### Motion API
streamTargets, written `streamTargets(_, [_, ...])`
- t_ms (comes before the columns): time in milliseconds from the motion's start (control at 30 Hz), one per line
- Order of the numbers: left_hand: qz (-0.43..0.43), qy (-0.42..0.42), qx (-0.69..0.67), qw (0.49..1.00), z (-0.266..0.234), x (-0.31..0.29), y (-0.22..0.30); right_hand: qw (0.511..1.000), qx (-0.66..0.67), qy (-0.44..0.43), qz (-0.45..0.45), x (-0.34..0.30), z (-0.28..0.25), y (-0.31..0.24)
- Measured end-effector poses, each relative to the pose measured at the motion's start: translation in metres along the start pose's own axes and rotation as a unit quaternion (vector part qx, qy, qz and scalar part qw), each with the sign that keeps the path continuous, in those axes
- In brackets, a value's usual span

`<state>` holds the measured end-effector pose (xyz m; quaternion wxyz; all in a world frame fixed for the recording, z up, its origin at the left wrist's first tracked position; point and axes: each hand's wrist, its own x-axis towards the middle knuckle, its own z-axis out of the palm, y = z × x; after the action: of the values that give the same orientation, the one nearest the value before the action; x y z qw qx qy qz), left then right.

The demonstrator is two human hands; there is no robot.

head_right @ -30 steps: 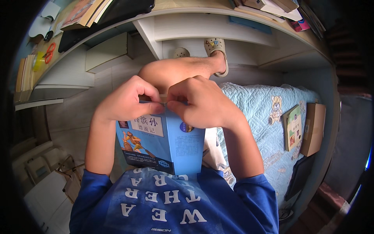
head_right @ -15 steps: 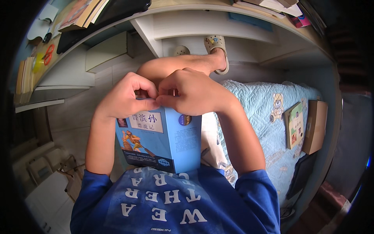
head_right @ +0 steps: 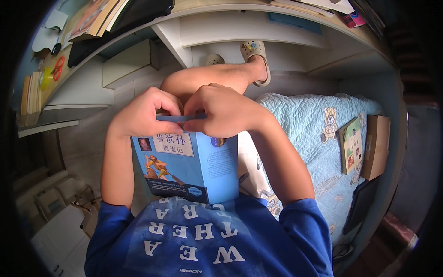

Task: The person stacks several books on a desk, then uses scissors to cut pieces of yellow tape and applies them to the spine and edges of a blue book. The person handles the books one at a time, cuts tape, and smooths it onto the book cover.

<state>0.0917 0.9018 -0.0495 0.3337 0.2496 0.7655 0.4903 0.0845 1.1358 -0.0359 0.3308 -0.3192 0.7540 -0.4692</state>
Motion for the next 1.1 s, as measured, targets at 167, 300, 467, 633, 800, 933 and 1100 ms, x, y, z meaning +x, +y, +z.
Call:
streamTargets(167, [0.019,-0.03,-0.01,0.999,-0.003,0.003,0.002,1.0,0.029,0.009,-0.004,0.0,-0.002,0.014])
streamTargets(300, [0.027,-0.019,-0.035,0.999,-0.002,0.002,0.002,0.999,0.005,-0.049,0.024,-0.003,-0.013,0.019])
streamTargets(467, [0.016,-0.016,-0.01,1.0,-0.001,0.002,0.003,0.997,0.046,-0.062,0.019,-0.001,-0.013,0.021])
streamTargets(633, [-0.001,0.006,0.027,1.0,0.0,-0.001,-0.001,0.997,0.052,-0.048,0.008,0.013,-0.005,0.01])
streamTargets(800, [-0.014,0.023,0.041,0.999,0.002,-0.004,0.001,0.999,0.042,-0.028,0.018,0.02,-0.003,0.015])
streamTargets(933, [0.001,0.021,0.011,1.0,0.002,-0.005,-0.004,0.999,-0.006,-0.047,0.02,0.009,-0.01,0.012])
streamTargets(1100, [-0.007,0.02,-0.02,1.0,0.003,-0.006,-0.001,0.995,0.069,-0.062,0.046,0.003,-0.016,0.018])
